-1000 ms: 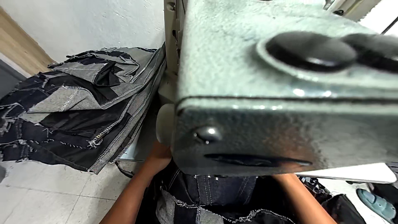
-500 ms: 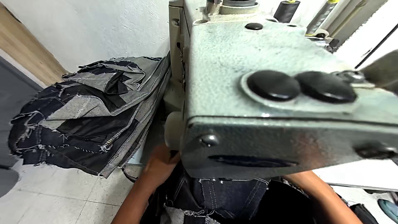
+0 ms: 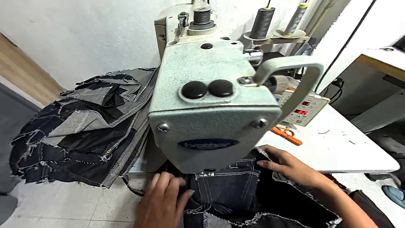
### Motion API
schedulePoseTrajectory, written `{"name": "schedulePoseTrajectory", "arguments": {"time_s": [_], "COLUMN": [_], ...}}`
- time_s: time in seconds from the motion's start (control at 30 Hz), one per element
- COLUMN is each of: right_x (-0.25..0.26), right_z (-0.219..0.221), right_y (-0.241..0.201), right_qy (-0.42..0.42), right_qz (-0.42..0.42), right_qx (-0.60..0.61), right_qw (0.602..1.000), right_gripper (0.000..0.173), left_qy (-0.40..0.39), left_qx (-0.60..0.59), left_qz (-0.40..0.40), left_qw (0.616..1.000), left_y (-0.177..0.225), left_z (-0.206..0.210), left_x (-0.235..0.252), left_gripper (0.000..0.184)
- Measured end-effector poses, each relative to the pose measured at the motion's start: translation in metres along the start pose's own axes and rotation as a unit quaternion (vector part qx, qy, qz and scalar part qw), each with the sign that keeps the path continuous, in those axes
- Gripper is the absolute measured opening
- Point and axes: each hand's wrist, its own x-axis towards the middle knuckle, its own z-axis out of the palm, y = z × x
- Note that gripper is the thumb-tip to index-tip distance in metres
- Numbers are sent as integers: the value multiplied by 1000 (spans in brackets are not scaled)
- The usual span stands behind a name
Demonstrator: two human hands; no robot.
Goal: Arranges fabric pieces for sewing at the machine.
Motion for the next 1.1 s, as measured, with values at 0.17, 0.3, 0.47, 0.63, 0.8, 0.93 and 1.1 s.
{"name": "schedulePoseTrajectory", "arguments": {"time_s": [0.17,0.3,0.47,0.63,0.8,0.93,1.1], "right_x": [-1,-3,-9,13,51,46,38], "right_z": [9,22,28,58,87,79,81], "right_y": [12,12,-17,-54,-98,-104,-94], "right_qy": [6,51,134,142,249,239,242], "right_qz": [16,11,-33,-158,-294,-297,-276], "right_qx": [54,131,211,39,-194,-207,-208], "right_qw": [998,990,968,976,902,901,907], "right_gripper": [36,20,22,26,36,30,39], "left_qy": [28,-7,-126,-28,65,64,65], "left_qx": [85,70,-96,-214,-198,-185,-191], "left_qz": [9,-2,-37,-71,-114,-112,-69], "left_qw": [996,997,987,974,971,974,977], "left_y": [-5,-8,-18,-98,-127,-125,-139], "left_z": [28,32,18,11,6,2,10], "left_x": [6,19,24,-30,-49,-39,-33], "left_gripper": [55,72,56,43,43,44,47]}}
